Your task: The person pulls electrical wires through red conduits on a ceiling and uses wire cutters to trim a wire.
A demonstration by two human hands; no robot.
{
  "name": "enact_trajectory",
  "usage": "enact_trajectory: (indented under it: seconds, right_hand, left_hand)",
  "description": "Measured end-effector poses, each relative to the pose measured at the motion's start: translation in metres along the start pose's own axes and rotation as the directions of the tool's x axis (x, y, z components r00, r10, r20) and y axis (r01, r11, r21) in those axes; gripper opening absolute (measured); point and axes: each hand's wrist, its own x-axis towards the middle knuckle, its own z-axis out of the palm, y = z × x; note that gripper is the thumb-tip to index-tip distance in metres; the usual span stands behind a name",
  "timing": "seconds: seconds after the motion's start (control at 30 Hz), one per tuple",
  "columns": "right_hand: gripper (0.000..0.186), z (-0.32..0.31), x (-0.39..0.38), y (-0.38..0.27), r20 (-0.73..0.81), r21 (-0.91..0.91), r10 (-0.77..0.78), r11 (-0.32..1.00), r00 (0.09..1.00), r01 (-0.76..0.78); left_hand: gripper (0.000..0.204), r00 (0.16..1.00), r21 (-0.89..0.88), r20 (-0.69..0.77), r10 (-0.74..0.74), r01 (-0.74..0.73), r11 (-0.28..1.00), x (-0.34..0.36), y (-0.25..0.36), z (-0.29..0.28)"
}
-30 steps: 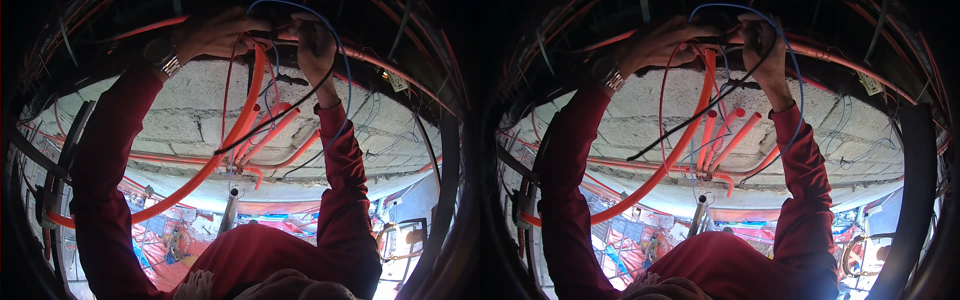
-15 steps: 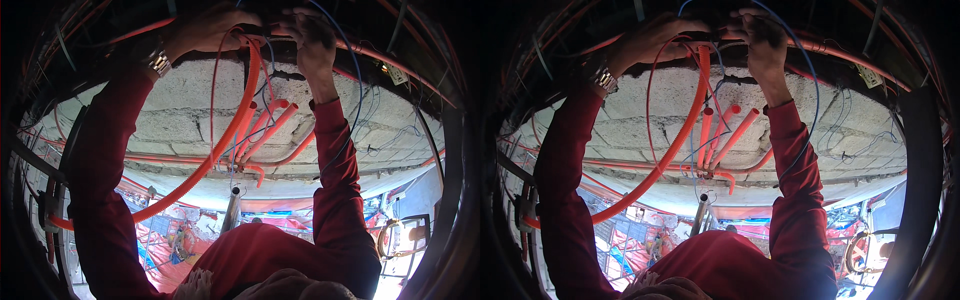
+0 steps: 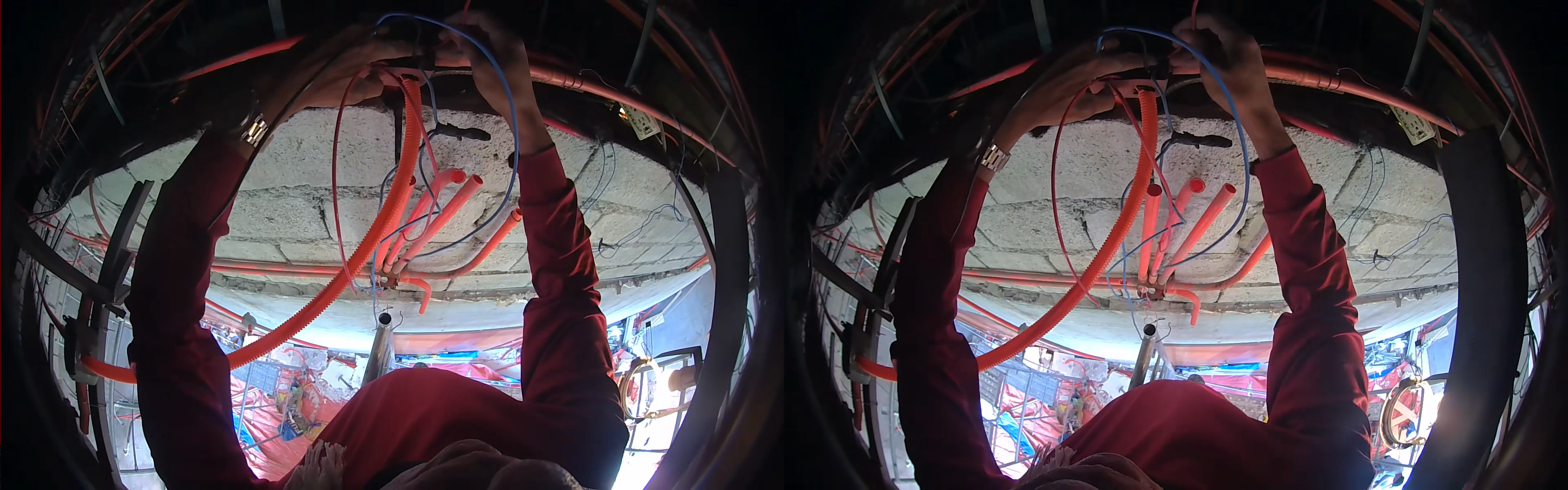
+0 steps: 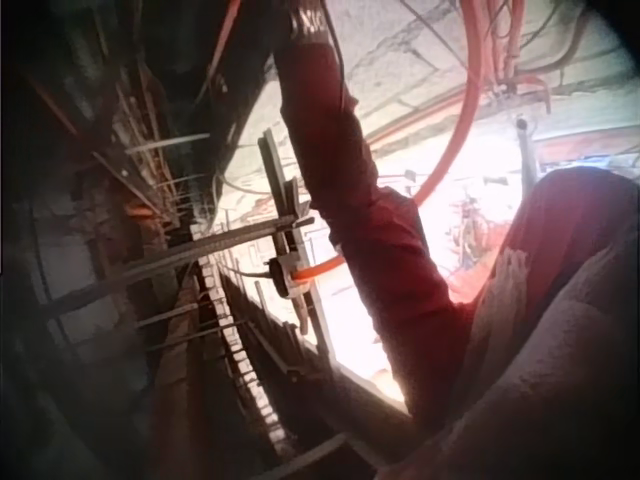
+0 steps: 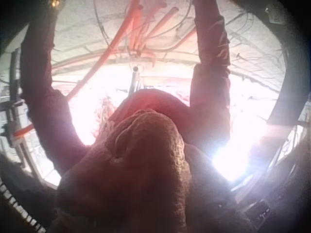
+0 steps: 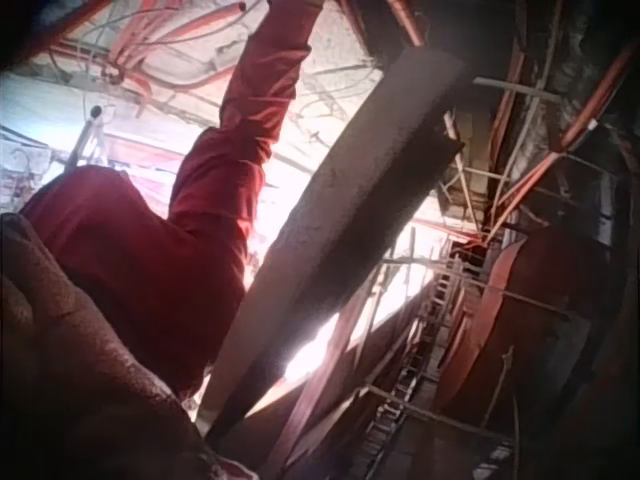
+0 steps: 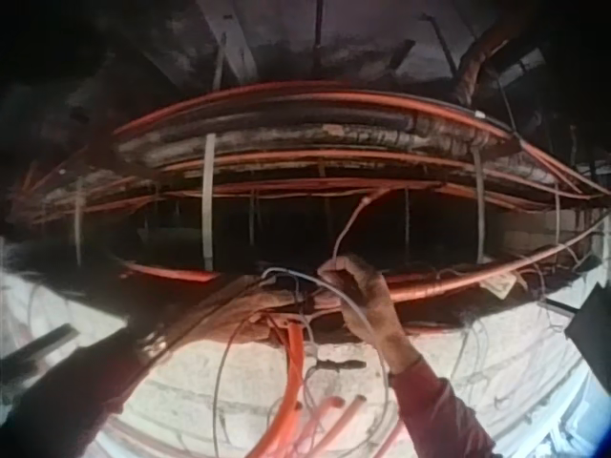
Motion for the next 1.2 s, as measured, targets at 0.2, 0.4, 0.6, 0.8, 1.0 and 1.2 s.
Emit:
enact_trajectory:
  seconds: [0.2, 0.4, 0.6, 0.8, 1.0, 1.2]
  right_hand:
    - [0.007, 0.005, 0.043, 0.005, -0.014, 0.208, 0.099, 0.974, 0.995, -0.094]
    - [0.011, -0.011, 0.033, 0.015, 0.013, 0.266, 0.122, 0.956, 0.992, -0.121]
    - [0.013, -0.014, 0.032, 0.033, 0.002, 0.488, 0.105, 0.868, 0.994, -0.093]
    - [0.017, -0.031, 0.038, 0.064, 0.116, 0.54, -0.047, 0.841, 0.992, -0.023]
    - [0.025, -0.003, 0.03, 0.031, 0.352, 0.764, -0.107, 0.607, 0.93, -0.219]
    - [0.028, -0.018, 0.04, 0.032, 0.462, -0.182, -0.314, 0.881, 0.829, 0.436]
  left_hand:
    - [0.057, 0.98, 0.147, -0.105, 0.168, -0.152, 0.977, 0.007, -0.006, 0.004]
    - [0.051, 0.988, -0.015, 0.127, -0.085, 0.088, 0.996, 0.011, -0.006, -0.003]
    - [0.044, 0.998, -0.084, 0.06, 0.005, 0.0, 0.996, 0.016, -0.004, -0.006]
    - [0.041, 0.998, 0.072, 0.066, -0.019, 0.014, 0.997, 0.025, 0.013, -0.007]
    - [0.046, 0.999, 0.01, 0.025, 0.026, -0.026, 1.0, 0.001, -0.008, -0.002]
    - [0.046, 0.998, 0.059, 0.047, -0.032, 0.029, 0.998, 0.011, -0.002, -0.001]
